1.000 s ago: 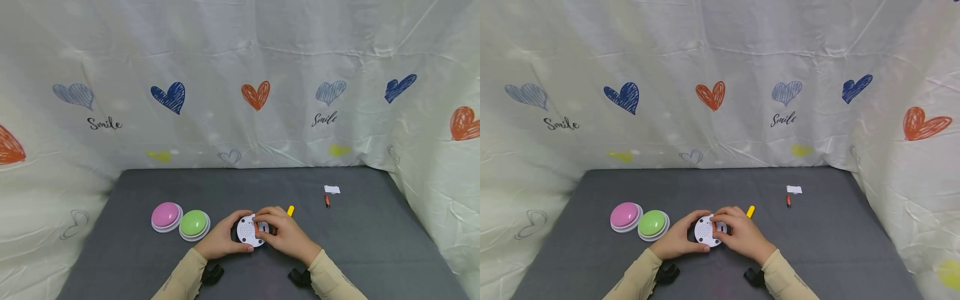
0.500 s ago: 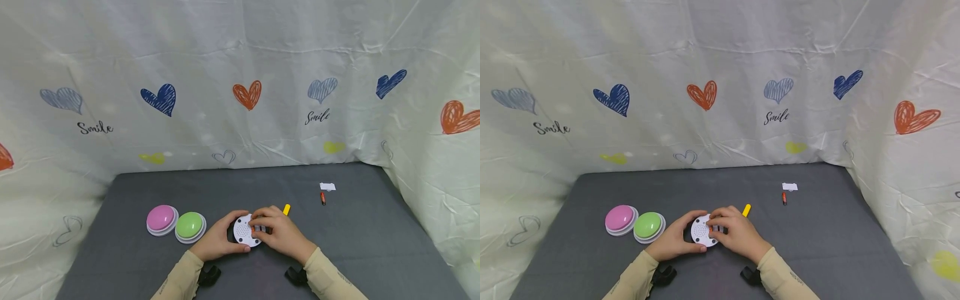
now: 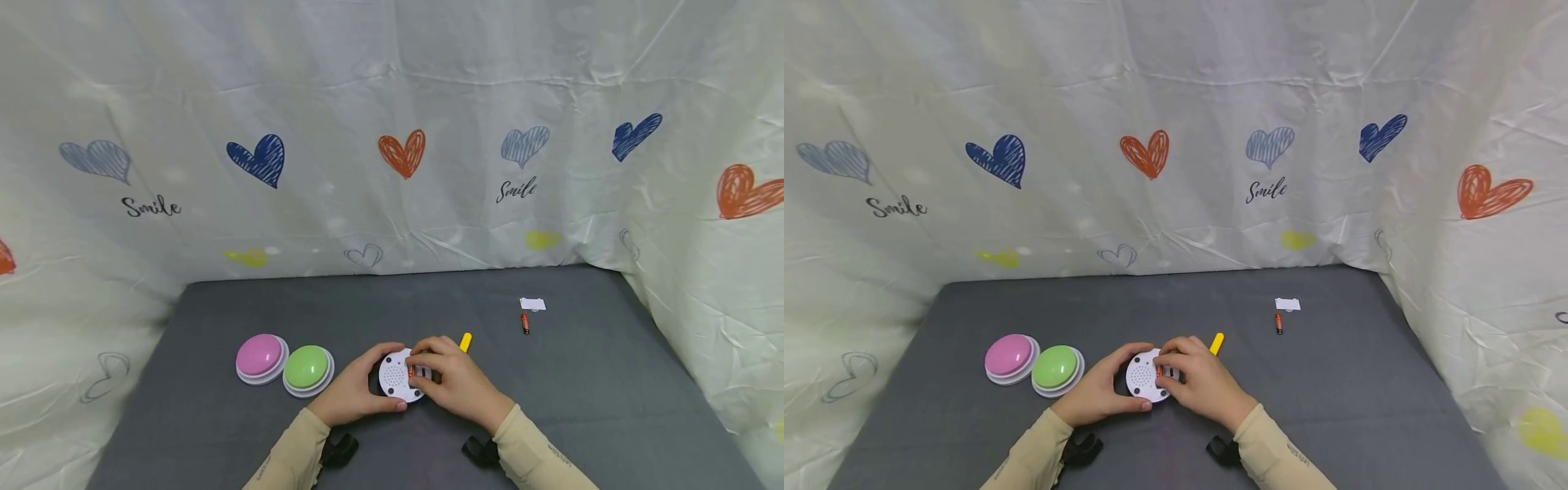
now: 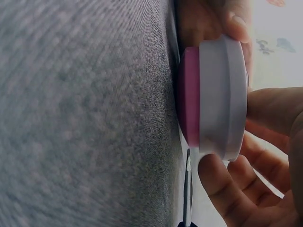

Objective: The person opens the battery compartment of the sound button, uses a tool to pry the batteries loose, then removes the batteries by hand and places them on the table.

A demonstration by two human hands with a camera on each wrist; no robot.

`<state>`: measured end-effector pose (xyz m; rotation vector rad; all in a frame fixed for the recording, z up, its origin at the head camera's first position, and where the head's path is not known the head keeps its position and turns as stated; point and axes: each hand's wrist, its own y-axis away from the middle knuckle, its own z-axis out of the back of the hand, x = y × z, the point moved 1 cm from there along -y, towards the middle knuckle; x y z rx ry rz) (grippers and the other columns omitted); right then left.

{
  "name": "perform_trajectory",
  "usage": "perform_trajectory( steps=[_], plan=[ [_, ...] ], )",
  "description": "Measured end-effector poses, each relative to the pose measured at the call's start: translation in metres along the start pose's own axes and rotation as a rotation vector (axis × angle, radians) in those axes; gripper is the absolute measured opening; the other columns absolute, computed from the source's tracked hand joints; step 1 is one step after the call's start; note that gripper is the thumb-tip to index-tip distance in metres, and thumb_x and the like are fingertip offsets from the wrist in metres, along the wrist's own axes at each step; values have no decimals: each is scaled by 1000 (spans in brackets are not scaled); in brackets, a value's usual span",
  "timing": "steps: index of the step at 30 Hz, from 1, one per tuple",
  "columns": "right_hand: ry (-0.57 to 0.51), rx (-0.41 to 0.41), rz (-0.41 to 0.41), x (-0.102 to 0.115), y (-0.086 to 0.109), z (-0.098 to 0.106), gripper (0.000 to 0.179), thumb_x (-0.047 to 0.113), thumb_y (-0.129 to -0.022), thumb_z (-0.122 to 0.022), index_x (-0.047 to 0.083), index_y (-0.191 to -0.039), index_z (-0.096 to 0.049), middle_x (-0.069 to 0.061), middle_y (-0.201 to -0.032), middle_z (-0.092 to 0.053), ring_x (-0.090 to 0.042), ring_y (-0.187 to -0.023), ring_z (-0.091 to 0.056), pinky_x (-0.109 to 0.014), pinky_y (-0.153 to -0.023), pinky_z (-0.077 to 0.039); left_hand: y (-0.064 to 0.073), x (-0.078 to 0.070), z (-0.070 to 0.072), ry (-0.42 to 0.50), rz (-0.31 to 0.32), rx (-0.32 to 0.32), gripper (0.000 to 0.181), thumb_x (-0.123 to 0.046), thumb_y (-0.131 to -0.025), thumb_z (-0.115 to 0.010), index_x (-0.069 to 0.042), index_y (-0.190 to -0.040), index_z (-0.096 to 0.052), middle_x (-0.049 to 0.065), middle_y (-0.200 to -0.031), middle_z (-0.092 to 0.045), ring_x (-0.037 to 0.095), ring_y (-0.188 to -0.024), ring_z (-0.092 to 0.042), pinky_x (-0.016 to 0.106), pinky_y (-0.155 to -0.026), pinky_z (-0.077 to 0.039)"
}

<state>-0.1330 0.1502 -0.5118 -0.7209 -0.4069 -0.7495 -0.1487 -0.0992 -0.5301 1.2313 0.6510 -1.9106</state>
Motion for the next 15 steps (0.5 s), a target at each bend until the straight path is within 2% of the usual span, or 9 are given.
perform_trajectory(
  steps=[10, 15],
  plan=[
    [24, -27, -34, 1, -1, 1, 30, 14, -95, -88, 5, -123, -81, -3, -122, -69, -15, -98, -64, -26, -79, -57, 0, 0, 0, 17, 25, 10, 94, -40, -85, -97, -19, -163, -49, -5, -155, -56, 20, -140, -54, 56, -120, -39],
    [53, -26, -27, 0, 0, 1, 32, 17, -96, -88, 4, -125, -82, -5, -123, -71, -18, -108, -68, -32, -88, -60, -1, 1, -1, 13, 33, 9, 95, -41, -84, -98, -19, -163, -49, -6, -155, -56, 20, -143, -52, 58, -122, -36]
  ],
)
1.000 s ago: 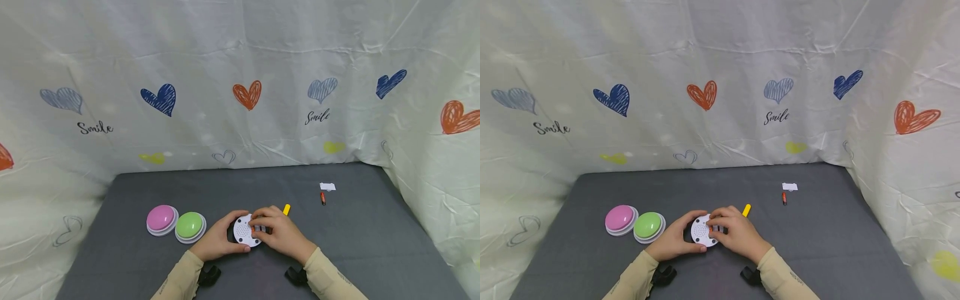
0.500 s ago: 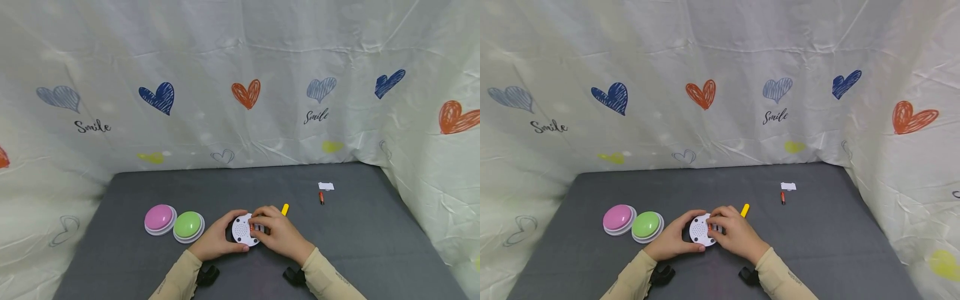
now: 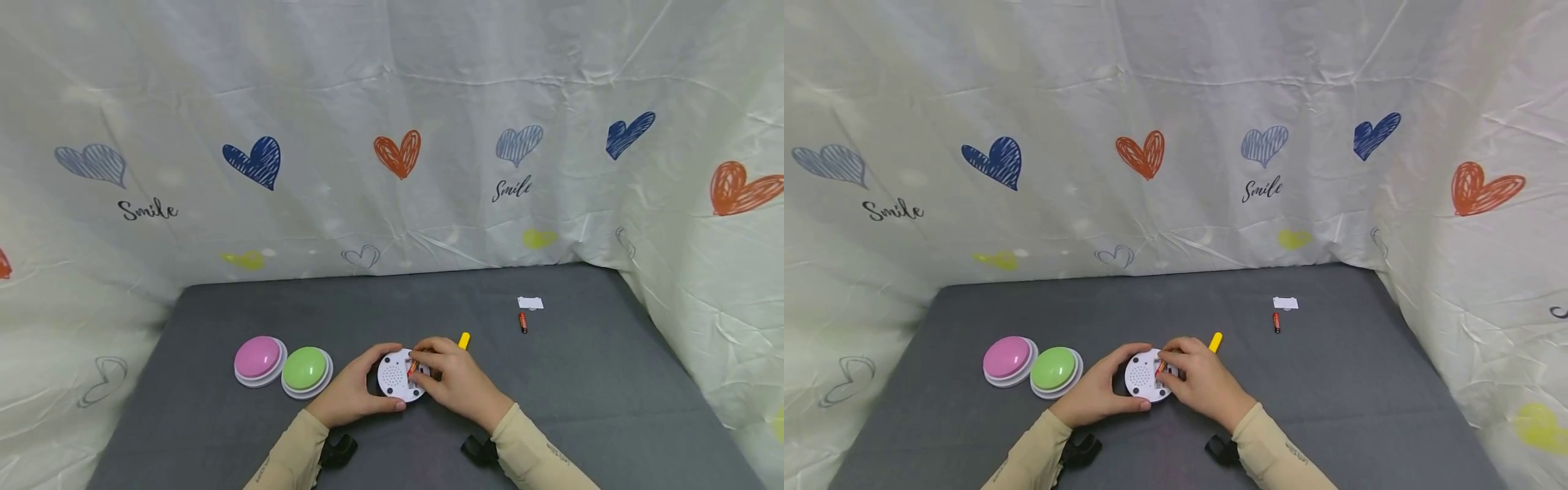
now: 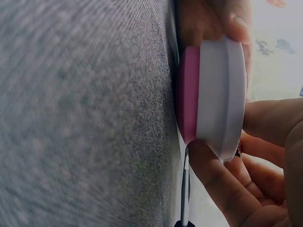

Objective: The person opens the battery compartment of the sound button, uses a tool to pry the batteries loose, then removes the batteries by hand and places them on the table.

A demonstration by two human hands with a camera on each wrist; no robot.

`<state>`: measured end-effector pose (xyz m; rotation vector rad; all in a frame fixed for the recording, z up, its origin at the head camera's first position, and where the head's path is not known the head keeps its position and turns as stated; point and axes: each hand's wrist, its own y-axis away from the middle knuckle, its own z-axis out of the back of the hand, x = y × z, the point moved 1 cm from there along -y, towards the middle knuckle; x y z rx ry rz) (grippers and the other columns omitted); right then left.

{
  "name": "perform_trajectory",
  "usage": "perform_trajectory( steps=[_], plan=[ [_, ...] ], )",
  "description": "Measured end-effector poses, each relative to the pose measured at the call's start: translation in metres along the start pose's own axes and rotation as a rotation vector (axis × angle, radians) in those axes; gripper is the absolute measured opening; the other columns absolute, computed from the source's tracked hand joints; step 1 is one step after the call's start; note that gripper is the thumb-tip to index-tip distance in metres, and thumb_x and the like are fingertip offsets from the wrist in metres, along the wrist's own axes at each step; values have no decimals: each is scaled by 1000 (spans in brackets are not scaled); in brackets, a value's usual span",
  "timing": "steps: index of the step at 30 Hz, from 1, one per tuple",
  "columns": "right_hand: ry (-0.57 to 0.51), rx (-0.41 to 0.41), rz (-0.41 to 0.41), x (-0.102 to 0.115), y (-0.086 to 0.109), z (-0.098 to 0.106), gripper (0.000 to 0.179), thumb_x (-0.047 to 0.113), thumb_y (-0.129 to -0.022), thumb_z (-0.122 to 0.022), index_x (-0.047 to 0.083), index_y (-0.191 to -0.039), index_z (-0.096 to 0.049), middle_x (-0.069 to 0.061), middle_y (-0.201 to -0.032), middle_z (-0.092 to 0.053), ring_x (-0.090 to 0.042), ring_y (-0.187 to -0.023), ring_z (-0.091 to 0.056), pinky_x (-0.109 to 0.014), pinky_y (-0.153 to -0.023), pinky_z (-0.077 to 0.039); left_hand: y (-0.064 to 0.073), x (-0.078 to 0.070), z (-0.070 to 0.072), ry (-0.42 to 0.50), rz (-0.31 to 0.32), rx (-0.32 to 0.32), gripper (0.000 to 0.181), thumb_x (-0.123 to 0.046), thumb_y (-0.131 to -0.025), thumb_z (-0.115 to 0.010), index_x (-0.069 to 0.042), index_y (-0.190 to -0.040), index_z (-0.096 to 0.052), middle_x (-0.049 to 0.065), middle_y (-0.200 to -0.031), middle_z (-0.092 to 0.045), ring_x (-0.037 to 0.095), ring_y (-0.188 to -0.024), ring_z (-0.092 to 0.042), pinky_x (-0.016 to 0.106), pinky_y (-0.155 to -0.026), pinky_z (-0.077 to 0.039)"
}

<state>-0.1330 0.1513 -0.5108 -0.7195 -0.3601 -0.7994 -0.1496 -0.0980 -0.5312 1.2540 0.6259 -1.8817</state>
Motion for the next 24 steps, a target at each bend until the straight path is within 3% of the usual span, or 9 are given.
perform_trajectory(
  steps=[2, 9, 18, 24],
  plan=[
    [8, -9, 7, 0, 0, 0, 34, 16, -94, -90, 4, -125, -82, -5, -124, -71, -18, -110, -68, -32, -89, -61, 0, 1, 0, -2, -1, 0, 94, -41, -84, -98, -19, -163, -49, -6, -155, -56, 20, -143, -52, 58, -122, -36],
    [-28, -47, -18, 0, -1, -2, 38, 15, -90, -94, 1, -124, -82, -7, -121, -70, -13, -86, -65, -22, -72, -57, 0, 0, 1, 0, -5, -2, 94, -40, -84, -98, -18, -162, -50, -6, -154, -56, 19, -141, -53, 55, -121, -39],
    [-70, -10, -107, -2, 1, -3, 40, 12, -92, -91, 2, -129, -80, -5, -123, -71, -11, -85, -66, -23, -73, -58, 0, 1, -1, -5, -7, 3, 94, -40, -85, -97, -19, -162, -50, -6, -156, -55, 20, -143, -52, 58, -122, -36],
    [-157, 12, -165, -3, 1, -2, 41, 10, -92, -90, 4, -131, -79, -2, -129, -72, -12, -95, -67, -28, -80, -60, 0, 1, -1, -21, -23, -1, 92, -40, -85, -97, -19, -162, -50, -5, -157, -55, 20, -142, -53, 58, -121, -38]
  ],
)
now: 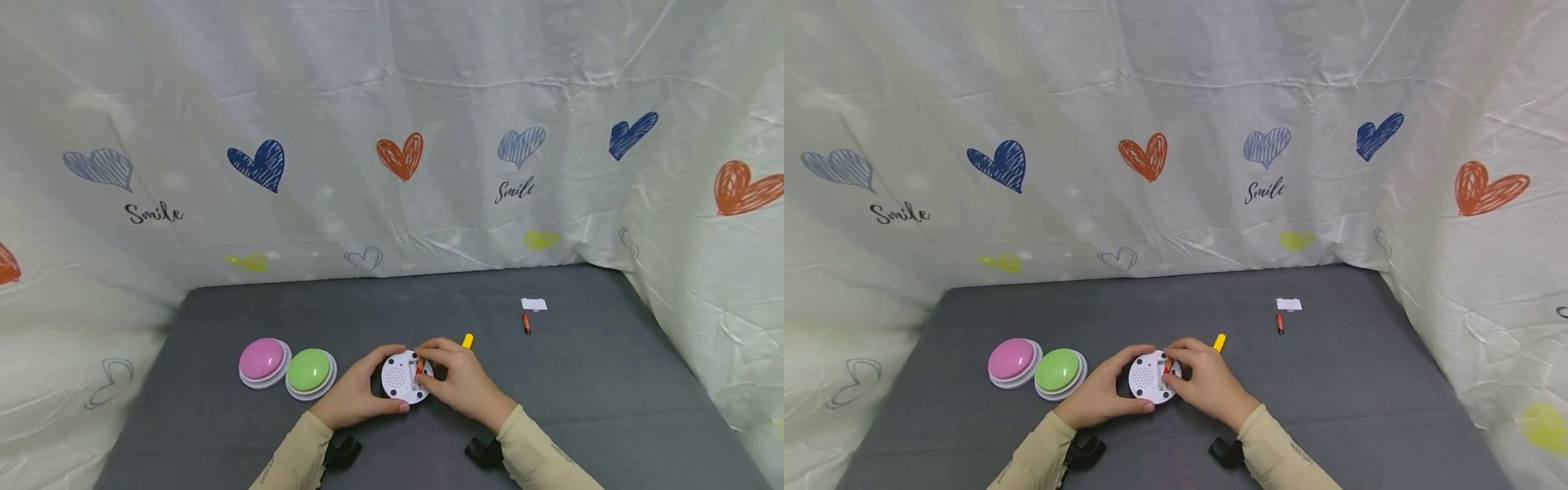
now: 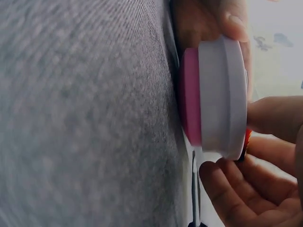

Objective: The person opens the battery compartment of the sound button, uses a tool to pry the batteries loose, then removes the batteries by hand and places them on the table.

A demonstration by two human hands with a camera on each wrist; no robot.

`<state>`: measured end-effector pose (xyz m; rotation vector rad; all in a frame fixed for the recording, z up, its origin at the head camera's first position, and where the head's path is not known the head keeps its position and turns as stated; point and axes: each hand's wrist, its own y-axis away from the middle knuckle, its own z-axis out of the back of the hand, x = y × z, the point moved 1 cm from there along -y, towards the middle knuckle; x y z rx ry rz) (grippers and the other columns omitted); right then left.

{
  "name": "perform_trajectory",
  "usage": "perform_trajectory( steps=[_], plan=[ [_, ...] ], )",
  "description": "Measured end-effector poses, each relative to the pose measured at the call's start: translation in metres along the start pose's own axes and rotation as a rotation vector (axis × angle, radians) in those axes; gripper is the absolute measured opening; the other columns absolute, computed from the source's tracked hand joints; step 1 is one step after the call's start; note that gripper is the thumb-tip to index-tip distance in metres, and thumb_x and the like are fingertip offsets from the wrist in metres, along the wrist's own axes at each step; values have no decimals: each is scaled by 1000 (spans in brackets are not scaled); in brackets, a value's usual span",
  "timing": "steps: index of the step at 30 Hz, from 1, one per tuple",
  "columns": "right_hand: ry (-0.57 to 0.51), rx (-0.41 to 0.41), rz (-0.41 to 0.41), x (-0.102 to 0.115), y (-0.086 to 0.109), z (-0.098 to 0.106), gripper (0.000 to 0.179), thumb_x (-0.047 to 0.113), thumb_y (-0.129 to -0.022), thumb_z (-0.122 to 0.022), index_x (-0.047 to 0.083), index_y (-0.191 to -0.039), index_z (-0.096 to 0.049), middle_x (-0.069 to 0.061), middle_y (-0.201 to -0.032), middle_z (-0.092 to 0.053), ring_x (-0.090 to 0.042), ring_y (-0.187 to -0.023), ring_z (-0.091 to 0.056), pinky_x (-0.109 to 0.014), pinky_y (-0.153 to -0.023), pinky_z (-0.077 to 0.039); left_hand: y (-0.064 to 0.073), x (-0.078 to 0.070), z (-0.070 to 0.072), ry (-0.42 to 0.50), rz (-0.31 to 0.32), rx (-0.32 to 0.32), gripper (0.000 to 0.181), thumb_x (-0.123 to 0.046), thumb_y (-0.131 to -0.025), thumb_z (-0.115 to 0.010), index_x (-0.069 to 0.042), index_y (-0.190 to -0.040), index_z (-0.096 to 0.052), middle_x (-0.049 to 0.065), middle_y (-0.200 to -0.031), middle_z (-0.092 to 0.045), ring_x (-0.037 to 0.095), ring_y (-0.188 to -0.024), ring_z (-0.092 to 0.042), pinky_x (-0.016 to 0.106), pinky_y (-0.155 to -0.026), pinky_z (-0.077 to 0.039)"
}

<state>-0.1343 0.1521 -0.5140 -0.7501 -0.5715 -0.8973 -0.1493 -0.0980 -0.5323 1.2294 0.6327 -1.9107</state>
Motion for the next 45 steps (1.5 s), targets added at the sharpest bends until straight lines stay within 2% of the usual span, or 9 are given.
perform_trajectory(
  steps=[5, 8, 14, 18, 25, 30, 37, 42, 45],
  plan=[
    [-128, 19, -41, -5, 1, 8, 40, 7, -93, -89, 6, -131, -79, -4, -133, -73, -15, -106, -71, -34, -84, -63, -1, 0, 0, 2, -2, -1, 94, -39, -84, -98, -17, -162, -50, -5, -157, -55, 20, -144, -52, 58, -122, -37],
    [-162, 6, -37, -10, 1, 16, 38, 8, -93, -89, 6, -130, -79, -7, -135, -73, -19, -109, -73, -38, -85, -63, 0, 0, 0, 2, -1, -5, 94, -38, -84, -98, -17, -162, -50, -6, -157, -55, 20, -145, -51, 58, -122, -36],
    [-66, -62, -24, -24, 6, 37, 39, 15, -91, -93, 11, -128, -81, 6, -135, -73, -16, -123, -68, -45, -103, -56, 0, -2, 0, -15, -11, -23, 94, -38, -82, -100, -18, -161, -52, -7, -156, -56, 20, -144, -51, 54, -122, -37],
    [-18, -112, -21, -35, 9, 55, 39, 15, -90, -93, 10, -127, -82, 6, -134, -74, -19, -129, -66, -43, -111, -51, 0, -1, 1, -23, -18, -31, 94, -39, -80, -100, -20, -160, -53, -8, -156, -57, 19, -144, -51, 51, -123, -38],
    [10, -199, -121, -61, 21, 94, 39, 18, -92, -92, 10, -128, -81, 5, -136, -73, -19, -132, -64, -34, -110, -49, -3, -2, 1, -23, -15, -32, 95, -39, -80, -100, -22, -160, -53, -8, -156, -56, 19, -143, -52, 54, -122, -38],
    [11, -264, -177, -78, 32, 120, 42, 16, -92, -92, 9, -132, -79, 0, -137, -74, -18, -124, -64, -32, -102, -50, -4, -3, 0, -26, -10, -30, 95, -39, -79, -101, -21, -160, -53, -7, -155, -57, 19, -142, -52, 56, -122, -38],
    [59, -309, -236, -94, 47, 143, 46, 9, -91, -91, 9, -134, -78, -8, -136, -75, 3, -123, -59, -27, -101, -49, -2, -2, -1, -32, -9, -32, 94, -39, -80, -101, -22, -159, -54, -8, -155, -57, 19, -143, -51, 55, -123, -37],
    [65, -296, -304, -104, 57, 153, 45, 16, -94, -90, 14, -137, -77, -6, -133, -76, -13, -121, -64, -33, -100, -50, -1, 0, -1, -29, -1, -32, 95, -39, -79, -101, -23, -160, -53, -8, -156, -56, 19, -144, -51, 54, -123, -37],
    [76, -288, -342, -110, 62, 157, 45, 20, -95, -90, 16, -138, -77, -5, -135, -76, -13, -124, -63, -30, -103, -48, -1, 0, -1, -28, -2, -31, 95, -39, -80, -101, -22, -160, -53, -7, -156, -56, 19, -144, -51, 54, -123, -37]
  ],
)
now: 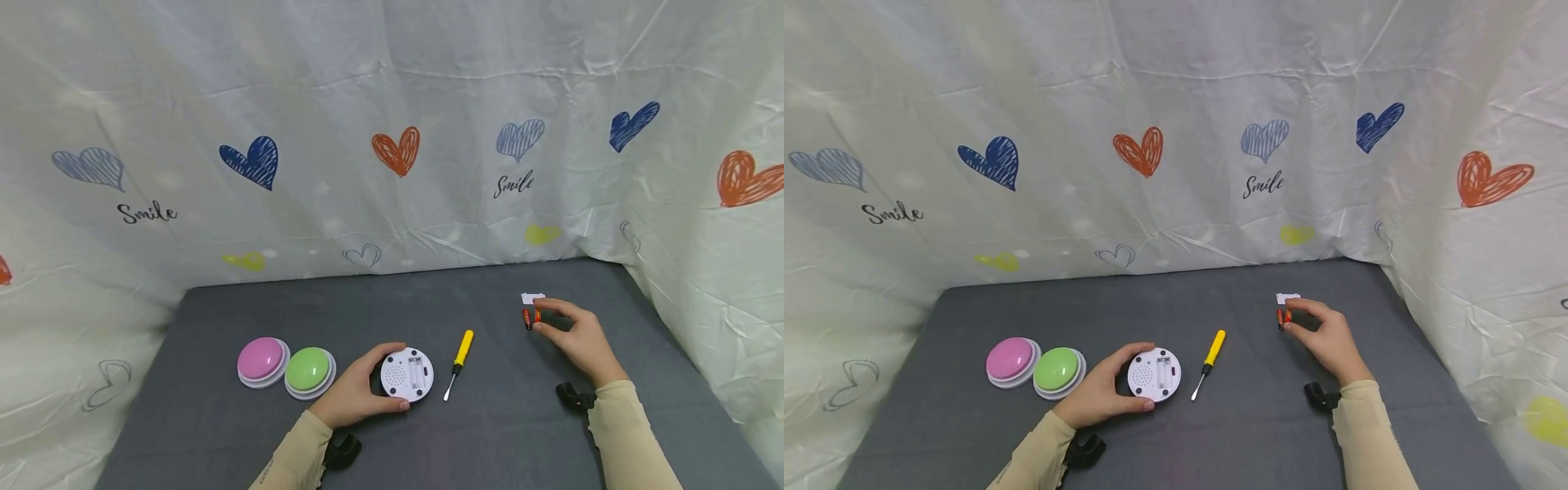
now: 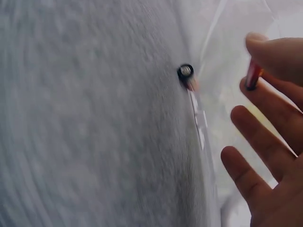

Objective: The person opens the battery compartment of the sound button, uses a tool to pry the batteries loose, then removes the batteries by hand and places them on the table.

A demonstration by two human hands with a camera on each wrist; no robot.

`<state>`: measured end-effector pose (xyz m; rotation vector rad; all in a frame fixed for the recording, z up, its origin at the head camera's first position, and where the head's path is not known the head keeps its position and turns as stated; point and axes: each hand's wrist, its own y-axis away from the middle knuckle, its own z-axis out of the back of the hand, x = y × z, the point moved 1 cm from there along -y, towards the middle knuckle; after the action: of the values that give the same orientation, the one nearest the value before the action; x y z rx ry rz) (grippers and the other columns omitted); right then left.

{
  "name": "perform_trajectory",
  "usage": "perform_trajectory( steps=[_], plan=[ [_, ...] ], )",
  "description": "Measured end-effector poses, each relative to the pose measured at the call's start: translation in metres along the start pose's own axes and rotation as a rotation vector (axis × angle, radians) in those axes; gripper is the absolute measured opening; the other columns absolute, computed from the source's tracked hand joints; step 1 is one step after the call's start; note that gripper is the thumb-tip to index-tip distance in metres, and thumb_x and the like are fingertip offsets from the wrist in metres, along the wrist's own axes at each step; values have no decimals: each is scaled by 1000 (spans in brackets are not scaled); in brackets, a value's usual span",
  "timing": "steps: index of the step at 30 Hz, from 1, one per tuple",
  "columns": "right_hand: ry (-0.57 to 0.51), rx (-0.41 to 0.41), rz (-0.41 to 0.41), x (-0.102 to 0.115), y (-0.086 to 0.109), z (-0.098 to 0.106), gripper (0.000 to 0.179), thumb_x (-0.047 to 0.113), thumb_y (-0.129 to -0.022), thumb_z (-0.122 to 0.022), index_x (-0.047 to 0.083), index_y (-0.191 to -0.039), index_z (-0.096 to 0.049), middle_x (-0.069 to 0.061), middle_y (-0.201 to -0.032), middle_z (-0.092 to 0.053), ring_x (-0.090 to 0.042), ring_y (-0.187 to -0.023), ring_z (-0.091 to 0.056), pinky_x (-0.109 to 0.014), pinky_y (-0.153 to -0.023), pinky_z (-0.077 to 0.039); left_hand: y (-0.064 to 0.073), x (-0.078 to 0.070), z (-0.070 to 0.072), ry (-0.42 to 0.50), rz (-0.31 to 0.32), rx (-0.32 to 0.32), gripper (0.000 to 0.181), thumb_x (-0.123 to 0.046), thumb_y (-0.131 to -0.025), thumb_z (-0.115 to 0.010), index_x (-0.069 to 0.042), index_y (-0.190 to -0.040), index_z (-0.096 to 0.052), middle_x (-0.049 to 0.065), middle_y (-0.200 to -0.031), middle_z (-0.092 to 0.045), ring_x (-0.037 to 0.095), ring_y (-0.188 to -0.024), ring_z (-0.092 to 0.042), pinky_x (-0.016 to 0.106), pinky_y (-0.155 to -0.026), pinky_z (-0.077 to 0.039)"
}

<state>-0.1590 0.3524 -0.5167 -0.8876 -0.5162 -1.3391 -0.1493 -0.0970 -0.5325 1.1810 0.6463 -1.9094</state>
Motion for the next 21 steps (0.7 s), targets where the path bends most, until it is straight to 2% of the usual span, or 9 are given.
perform_trajectory(
  steps=[4, 11, 13, 16, 21],
  plan=[
    [30, 10, -34, -10, 1, 4, 44, 24, -95, -90, 17, -137, -77, -4, -137, -75, -6, -130, -60, -22, -105, -43, -1, 0, 0, 2, -4, 1, 95, -39, -80, -100, -22, -160, -53, -7, -156, -56, 19, -144, -51, 54, -123, -37],
    [49, 49, -59, -23, 0, 1, 38, 24, -94, -91, 17, -130, -80, -1, -137, -75, -24, -132, -62, -20, -107, -41, 0, 0, -1, 1, 4, 5, 95, -39, -80, -100, -22, -160, -53, -7, -157, -56, 19, -145, -50, 55, -123, -37],
    [59, 56, -52, -25, 0, 0, 35, 23, -94, -91, 17, -127, -81, -2, -137, -74, -28, -134, -63, -25, -109, -42, 0, 0, -1, 1, 5, 4, 95, -39, -80, -100, -22, -160, -53, -7, -157, -56, 19, -145, -50, 54, -123, -37],
    [66, 63, -47, -28, -2, 0, 33, 22, -94, -91, 17, -125, -81, -3, -140, -73, -31, -136, -62, -40, -113, -44, 0, -1, -1, -6, 2, -1, 95, -40, -80, -100, -22, -160, -53, -8, -157, -56, 19, -145, -50, 53, -123, -37],
    [66, 78, -31, -29, -3, 0, 34, 19, -94, -90, 15, -127, -81, -8, -141, -71, -36, -136, -59, -60, -114, -41, 0, 0, -1, -16, 1, -8, 95, -41, -79, -101, -23, -159, -54, -8, -156, -56, 18, -145, -50, 53, -124, -37]
  ],
)
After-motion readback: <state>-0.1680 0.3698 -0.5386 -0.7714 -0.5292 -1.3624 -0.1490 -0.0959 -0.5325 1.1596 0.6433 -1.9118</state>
